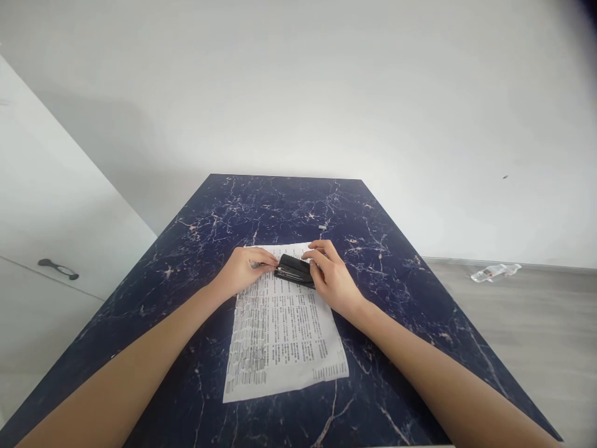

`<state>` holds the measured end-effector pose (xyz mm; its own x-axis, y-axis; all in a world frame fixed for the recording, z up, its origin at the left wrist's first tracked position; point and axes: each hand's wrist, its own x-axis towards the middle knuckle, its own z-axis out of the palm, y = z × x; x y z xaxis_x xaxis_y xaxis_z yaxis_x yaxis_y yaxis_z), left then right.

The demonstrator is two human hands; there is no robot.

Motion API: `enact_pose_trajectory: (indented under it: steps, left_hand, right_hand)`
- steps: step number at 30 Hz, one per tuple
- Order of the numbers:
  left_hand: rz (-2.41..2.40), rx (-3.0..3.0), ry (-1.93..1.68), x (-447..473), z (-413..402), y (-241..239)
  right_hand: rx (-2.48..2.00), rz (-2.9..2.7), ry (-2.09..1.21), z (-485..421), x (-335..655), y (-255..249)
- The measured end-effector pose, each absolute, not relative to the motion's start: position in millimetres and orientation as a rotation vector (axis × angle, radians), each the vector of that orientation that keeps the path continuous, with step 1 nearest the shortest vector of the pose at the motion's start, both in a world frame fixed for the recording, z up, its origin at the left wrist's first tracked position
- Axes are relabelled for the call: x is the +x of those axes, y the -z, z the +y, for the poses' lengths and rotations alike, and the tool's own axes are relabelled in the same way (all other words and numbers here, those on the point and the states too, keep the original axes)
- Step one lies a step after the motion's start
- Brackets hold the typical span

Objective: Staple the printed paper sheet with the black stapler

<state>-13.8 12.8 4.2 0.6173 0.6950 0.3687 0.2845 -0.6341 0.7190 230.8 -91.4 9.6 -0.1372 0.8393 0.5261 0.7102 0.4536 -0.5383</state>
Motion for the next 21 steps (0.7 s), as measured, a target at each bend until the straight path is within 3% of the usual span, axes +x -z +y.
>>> enact_pose_trajectory:
  steps: [21]
  left_hand:
    - [0.747,2.233,-0.686,-38,27,-7]
  right_hand:
    - [-1.295,-1.9,-0.256,-92,233,-9]
